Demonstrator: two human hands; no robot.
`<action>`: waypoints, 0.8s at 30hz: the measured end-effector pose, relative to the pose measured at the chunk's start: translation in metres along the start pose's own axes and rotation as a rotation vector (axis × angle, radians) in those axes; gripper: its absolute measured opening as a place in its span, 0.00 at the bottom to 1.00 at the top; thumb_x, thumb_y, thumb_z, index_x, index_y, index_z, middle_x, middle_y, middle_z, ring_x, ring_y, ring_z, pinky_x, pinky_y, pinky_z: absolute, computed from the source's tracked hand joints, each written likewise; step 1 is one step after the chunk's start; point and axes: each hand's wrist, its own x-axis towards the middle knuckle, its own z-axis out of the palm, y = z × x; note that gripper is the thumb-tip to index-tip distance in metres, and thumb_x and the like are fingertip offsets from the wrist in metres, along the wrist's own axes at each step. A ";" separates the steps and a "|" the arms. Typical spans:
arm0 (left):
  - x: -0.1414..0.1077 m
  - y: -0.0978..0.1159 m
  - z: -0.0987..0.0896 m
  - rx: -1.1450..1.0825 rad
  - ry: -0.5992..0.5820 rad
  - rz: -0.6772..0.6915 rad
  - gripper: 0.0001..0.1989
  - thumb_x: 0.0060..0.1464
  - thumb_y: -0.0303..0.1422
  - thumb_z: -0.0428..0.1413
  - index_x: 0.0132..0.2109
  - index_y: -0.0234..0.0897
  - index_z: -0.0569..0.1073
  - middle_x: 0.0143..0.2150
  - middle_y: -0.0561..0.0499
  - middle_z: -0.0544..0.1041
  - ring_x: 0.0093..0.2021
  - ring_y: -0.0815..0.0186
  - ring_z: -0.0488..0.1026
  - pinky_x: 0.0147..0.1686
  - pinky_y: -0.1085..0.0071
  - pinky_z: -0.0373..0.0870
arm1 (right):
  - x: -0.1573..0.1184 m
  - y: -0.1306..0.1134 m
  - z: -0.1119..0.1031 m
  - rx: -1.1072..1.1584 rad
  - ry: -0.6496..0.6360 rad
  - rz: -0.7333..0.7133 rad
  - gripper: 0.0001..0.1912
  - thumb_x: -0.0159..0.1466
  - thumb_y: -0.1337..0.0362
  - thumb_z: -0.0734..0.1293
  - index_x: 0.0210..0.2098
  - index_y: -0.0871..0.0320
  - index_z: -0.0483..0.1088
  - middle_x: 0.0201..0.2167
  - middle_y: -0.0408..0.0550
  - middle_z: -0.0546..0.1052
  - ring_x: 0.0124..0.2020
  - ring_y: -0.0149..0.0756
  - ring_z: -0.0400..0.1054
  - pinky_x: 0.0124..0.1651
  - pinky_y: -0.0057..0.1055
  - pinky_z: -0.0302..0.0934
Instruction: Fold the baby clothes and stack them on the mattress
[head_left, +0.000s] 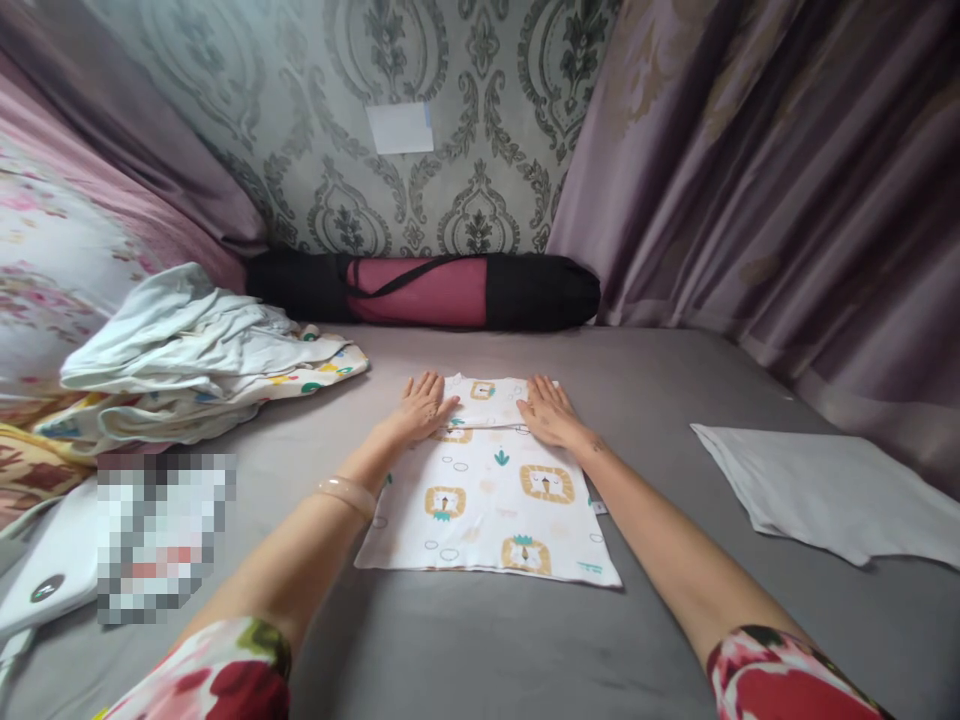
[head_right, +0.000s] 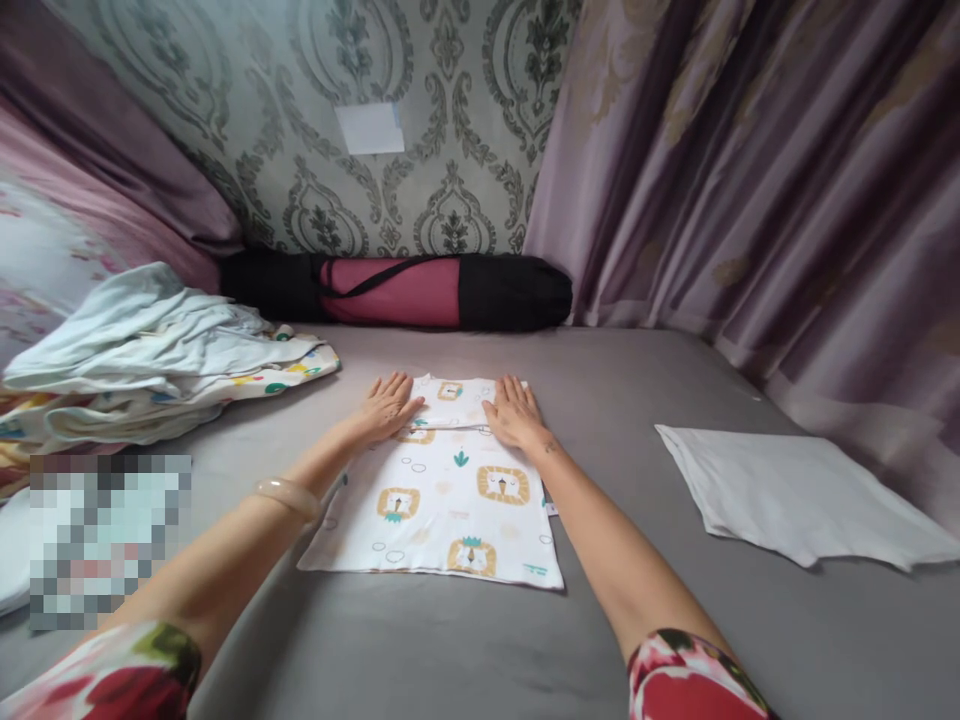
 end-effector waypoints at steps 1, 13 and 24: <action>-0.001 0.002 -0.001 0.030 0.047 0.017 0.35 0.65 0.47 0.33 0.68 0.26 0.51 0.71 0.37 0.48 0.71 0.53 0.41 0.67 0.54 0.38 | -0.001 -0.002 -0.004 -0.012 0.003 -0.013 0.34 0.70 0.54 0.47 0.69 0.69 0.46 0.70 0.61 0.45 0.71 0.46 0.34 0.69 0.46 0.28; -0.002 -0.003 0.011 -0.021 -0.002 -0.010 0.37 0.64 0.51 0.31 0.70 0.30 0.48 0.72 0.39 0.46 0.71 0.53 0.40 0.66 0.52 0.42 | -0.005 -0.019 -0.001 -0.052 -0.034 -0.116 0.29 0.71 0.54 0.46 0.69 0.52 0.48 0.71 0.51 0.43 0.71 0.48 0.35 0.68 0.53 0.32; -0.061 0.001 0.004 -0.036 0.111 0.027 0.33 0.65 0.49 0.36 0.68 0.32 0.53 0.71 0.39 0.49 0.71 0.53 0.44 0.66 0.49 0.42 | 0.007 -0.074 0.011 -0.014 -0.002 -0.169 0.32 0.71 0.56 0.46 0.69 0.65 0.45 0.71 0.53 0.46 0.71 0.40 0.35 0.69 0.43 0.27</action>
